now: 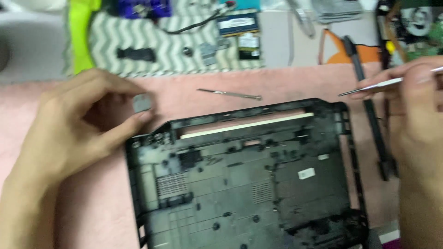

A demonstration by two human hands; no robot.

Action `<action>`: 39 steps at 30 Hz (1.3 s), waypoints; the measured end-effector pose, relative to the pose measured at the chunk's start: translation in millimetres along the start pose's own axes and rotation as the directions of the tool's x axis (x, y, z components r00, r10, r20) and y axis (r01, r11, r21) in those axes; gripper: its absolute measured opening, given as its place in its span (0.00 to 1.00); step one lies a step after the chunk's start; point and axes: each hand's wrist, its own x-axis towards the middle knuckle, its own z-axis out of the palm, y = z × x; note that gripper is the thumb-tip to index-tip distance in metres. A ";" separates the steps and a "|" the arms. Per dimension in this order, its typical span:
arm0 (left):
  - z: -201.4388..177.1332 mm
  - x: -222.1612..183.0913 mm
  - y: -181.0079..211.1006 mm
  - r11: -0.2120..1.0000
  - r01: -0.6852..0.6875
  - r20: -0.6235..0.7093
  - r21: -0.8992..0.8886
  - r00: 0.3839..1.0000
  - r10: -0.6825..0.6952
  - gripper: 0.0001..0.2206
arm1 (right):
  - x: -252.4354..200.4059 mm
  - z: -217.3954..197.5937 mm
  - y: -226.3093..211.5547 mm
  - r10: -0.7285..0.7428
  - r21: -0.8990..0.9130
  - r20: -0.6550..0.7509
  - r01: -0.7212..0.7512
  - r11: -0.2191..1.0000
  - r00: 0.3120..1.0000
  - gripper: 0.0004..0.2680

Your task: Disassembling internal components of a laptop chassis using a precision screwdriver and manual prying.

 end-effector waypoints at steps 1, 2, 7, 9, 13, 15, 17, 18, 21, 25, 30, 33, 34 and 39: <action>3.1 1.8 -0.9 1.000 -0.018 0.006 -0.002 1.000 0.018 0.14 | -3.3 0.3 -11.7 0.001 -0.006 -0.018 -0.001 1.000 1.000 0.13; 4.7 2.2 -1.7 0.999 -0.051 -0.015 0.011 0.999 0.051 0.14 | -5.6 2.8 -22.4 -0.012 -0.069 -0.022 0.011 0.998 1.000 0.09; 10.1 -1.3 -2.3 0.997 -0.051 -0.060 0.061 0.997 0.054 0.18 | -5.3 1.2 -41.4 -0.144 -0.255 0.022 0.144 0.956 0.989 0.05; 12.5 -3.0 -5.8 0.998 -0.025 -0.074 0.059 0.997 0.030 0.21 | -0.5 0.5 -42.1 -0.182 -0.209 0.092 0.198 0.958 0.979 0.05; 13.3 -5.5 -9.8 0.988 0.001 -0.081 0.152 0.997 0.012 0.18 | -5.5 -0.7 -26.3 -0.160 -0.213 0.057 0.168 0.962 0.986 0.03; 10.5 -4.0 -4.5 0.987 -0.005 -0.090 0.162 0.996 0.019 0.17 | -4.6 2.9 -24.4 -0.168 -0.171 0.094 0.182 0.968 0.981 0.04; 13.0 -3.5 -3.4 0.994 0.051 -0.092 0.094 0.995 -0.042 0.15 | -6.6 1.2 -22.5 -0.156 -0.185 0.099 0.173 0.967 0.983 0.04; 12.6 -3.8 -3.4 0.995 0.099 -0.089 0.018 0.991 -0.097 0.13 | -5.8 2.0 -21.4 -0.144 -0.207 0.100 0.162 0.965 0.985 0.04; 10.6 -1.8 -2.2 0.995 0.085 -0.068 -0.060 0.994 -0.089 0.11 | -10.9 12.0 -25.5 0.040 -0.106 0.016 -0.039 0.994 0.999 0.06; 8.4 0.8 -13.8 0.998 -0.035 -0.090 -0.059 0.995 0.030 0.13 | -18.0 12.6 21.9 0.087 -0.064 0.018 -0.086 0.994 0.996 0.10; 7.3 6.4 0.4 0.988 -0.149 -0.172 -0.048 0.975 0.138 0.10 | -16.5 22.0 60.9 0.045 0.094 -0.059 -0.040 0.995 0.997 0.09; 12.2 11.8 -2.0 0.990 -0.140 -0.237 0.029 0.961 0.143 0.05 | -10.2 27.9 42.3 0.072 0.063 -0.089 -0.067 0.996 0.993 0.07; 10.2 19.0 5.4 0.990 -0.140 -0.245 0.030 0.959 0.143 0.05 | -11.1 27.7 39.6 0.065 0.061 -0.086 -0.060 0.996 0.994 0.07; 7.4 75.6 15.8 0.971 -0.183 -0.256 0.156 0.942 0.219 0.05 | -13.6 30.1 23.0 0.082 -0.030 -0.120 -0.087 0.996 0.989 0.05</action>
